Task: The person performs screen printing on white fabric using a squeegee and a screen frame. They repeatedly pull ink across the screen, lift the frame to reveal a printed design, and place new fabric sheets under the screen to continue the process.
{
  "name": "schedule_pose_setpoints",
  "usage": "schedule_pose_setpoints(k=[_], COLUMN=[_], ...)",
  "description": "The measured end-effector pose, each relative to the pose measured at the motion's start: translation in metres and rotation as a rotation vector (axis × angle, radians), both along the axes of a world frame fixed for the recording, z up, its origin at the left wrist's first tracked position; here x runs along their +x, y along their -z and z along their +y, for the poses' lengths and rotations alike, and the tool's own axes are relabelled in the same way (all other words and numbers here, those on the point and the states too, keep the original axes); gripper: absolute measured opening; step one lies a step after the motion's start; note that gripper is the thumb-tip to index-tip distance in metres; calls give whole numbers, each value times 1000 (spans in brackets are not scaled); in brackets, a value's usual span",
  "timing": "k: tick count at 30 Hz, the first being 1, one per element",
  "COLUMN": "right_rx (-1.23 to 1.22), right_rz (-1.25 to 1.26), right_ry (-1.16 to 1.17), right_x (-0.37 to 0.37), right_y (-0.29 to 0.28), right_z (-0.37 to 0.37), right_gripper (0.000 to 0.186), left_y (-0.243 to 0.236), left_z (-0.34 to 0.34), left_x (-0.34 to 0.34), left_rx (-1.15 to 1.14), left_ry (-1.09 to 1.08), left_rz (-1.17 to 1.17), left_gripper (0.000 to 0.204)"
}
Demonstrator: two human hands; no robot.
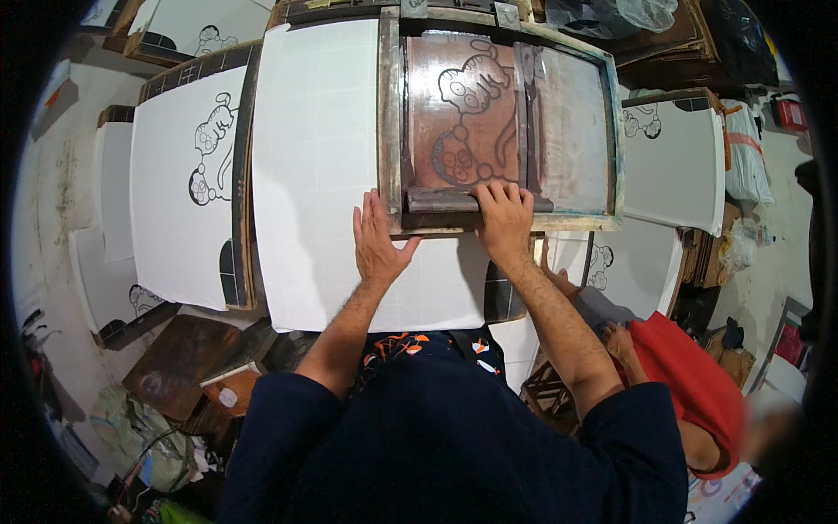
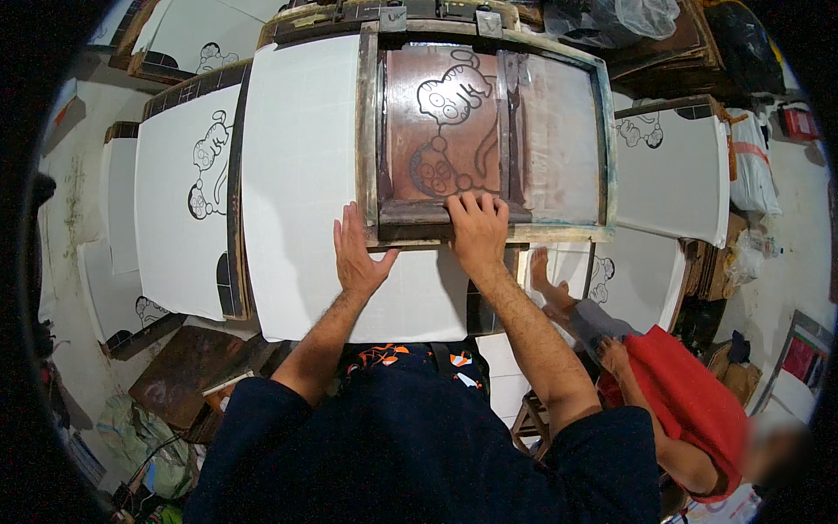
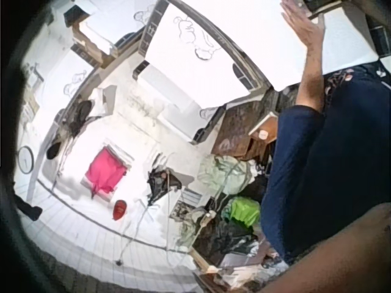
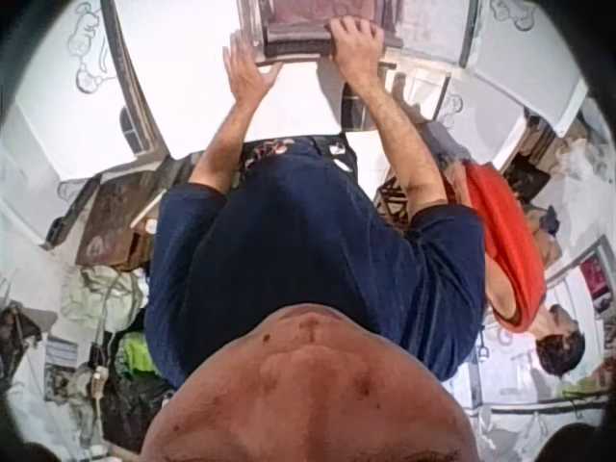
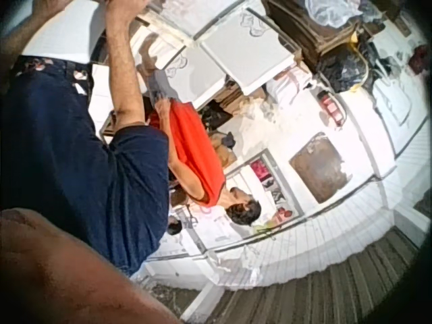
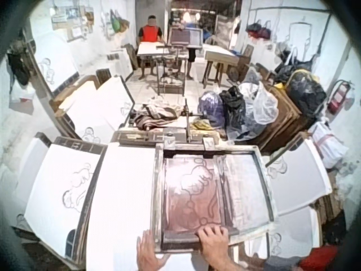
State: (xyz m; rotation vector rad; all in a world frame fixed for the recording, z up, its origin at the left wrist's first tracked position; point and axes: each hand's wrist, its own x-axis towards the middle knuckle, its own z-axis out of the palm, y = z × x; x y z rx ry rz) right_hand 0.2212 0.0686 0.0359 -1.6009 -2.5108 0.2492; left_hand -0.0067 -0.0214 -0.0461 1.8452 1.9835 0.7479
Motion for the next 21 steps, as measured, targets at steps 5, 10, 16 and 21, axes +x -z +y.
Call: schedule_pose_setpoints(k=[5, 10, 16, 21], right_rx=[116, -44, -143, 35], right_rz=[-18, 46, -20, 49], right_ry=[-7, -29, -77, -106], right_x=[-5, 2, -1, 2], right_y=[-14, -45, -47, -22], right_z=[29, 56, 41, 87], right_gripper=[49, 37, 34, 36], left_y=[-19, -35, -32, -33], left_z=[3, 1, 4, 2], left_x=[10, 11, 11, 12], left_rx=[-63, -63, -68, -127], left_ry=[-170, -169, -195, -232], left_rz=[-232, -442, -438, -456], left_gripper=[110, 108, 108, 111])
